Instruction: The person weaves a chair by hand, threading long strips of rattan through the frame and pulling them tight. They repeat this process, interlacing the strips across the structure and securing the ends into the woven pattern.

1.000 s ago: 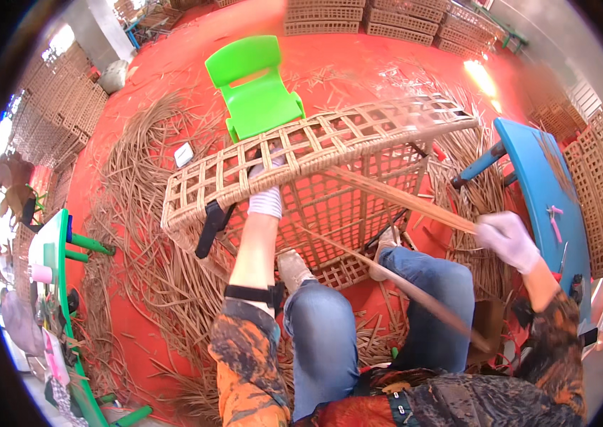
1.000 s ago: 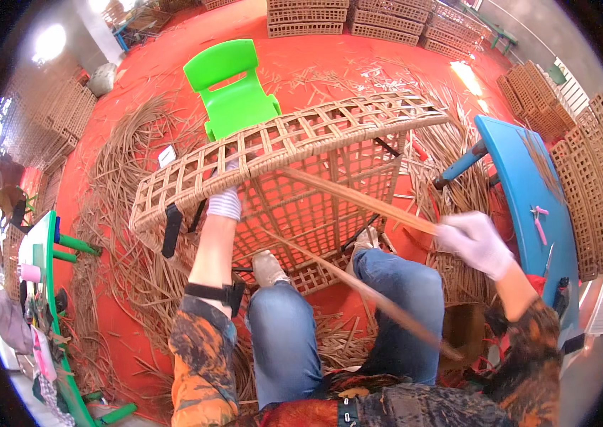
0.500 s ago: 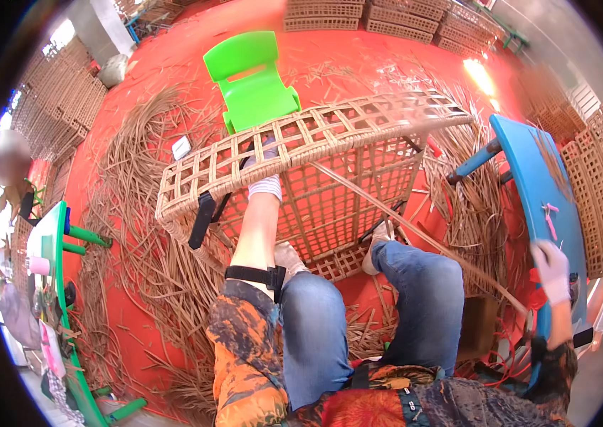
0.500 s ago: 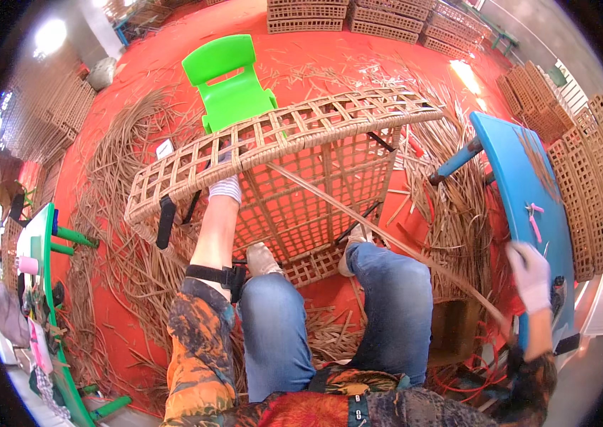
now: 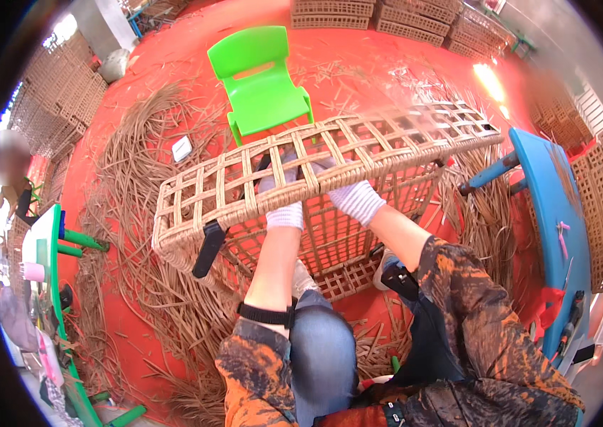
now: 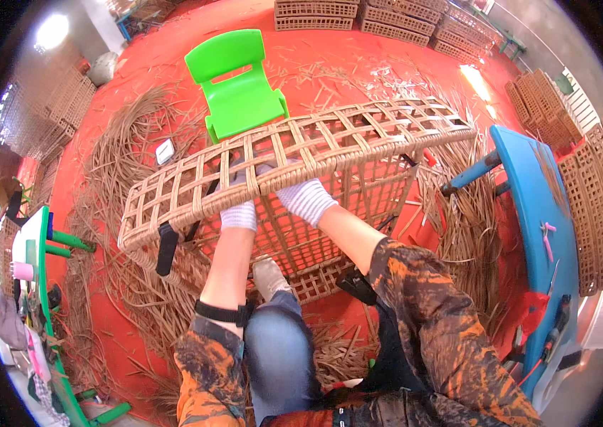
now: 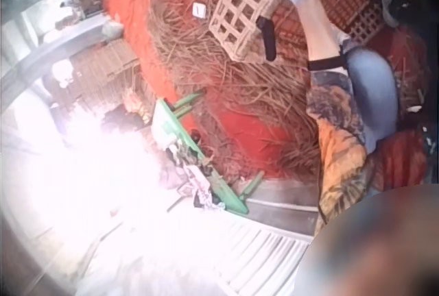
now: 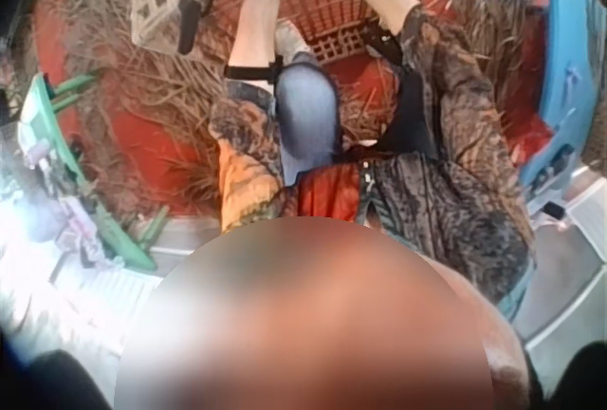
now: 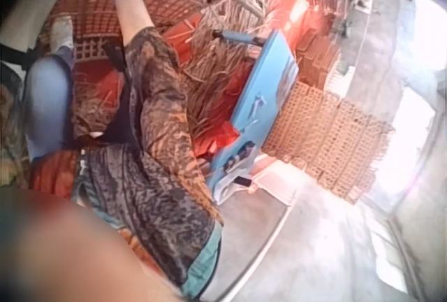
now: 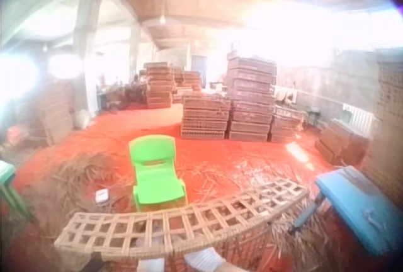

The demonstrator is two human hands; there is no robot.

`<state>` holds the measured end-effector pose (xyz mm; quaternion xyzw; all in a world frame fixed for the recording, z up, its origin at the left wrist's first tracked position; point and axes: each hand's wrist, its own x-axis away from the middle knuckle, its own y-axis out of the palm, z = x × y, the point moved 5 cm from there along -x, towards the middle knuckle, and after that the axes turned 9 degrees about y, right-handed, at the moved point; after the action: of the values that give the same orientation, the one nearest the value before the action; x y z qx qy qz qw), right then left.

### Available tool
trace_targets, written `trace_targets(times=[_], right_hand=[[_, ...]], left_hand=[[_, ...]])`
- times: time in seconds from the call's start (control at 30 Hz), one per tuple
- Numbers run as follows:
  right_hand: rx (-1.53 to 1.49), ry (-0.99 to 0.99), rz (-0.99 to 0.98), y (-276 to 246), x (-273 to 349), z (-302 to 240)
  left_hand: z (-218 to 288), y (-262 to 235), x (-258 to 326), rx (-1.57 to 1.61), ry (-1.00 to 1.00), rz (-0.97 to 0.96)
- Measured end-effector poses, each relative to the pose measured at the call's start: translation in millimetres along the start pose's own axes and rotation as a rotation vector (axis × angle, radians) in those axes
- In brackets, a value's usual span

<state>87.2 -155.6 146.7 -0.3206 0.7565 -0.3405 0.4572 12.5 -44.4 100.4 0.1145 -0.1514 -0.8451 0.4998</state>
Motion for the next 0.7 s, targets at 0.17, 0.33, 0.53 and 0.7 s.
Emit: trace_targets(times=[0.17,0.33,0.53,0.7], right_hand=[[-0.032,-0.064,0.055,-26.6,-1.5,-4.7],[-0.092,-0.038,-0.038,-29.6,2.7,3.4],[-0.036,-0.107,0.02,-22.5,15.8,10.6],[-0.013,-0.07,-0.043,-36.3,4.2,-4.0]], left_hand=[[0.1,0.2,16.3,-0.057,0.028,-0.065],[34.1,11.5,19.4,-0.476,0.451,-0.151],[33.4,18.4,19.2,-0.597,0.441,-0.181],[43.8,24.6,8.3,-0.946,0.501,-0.204]])
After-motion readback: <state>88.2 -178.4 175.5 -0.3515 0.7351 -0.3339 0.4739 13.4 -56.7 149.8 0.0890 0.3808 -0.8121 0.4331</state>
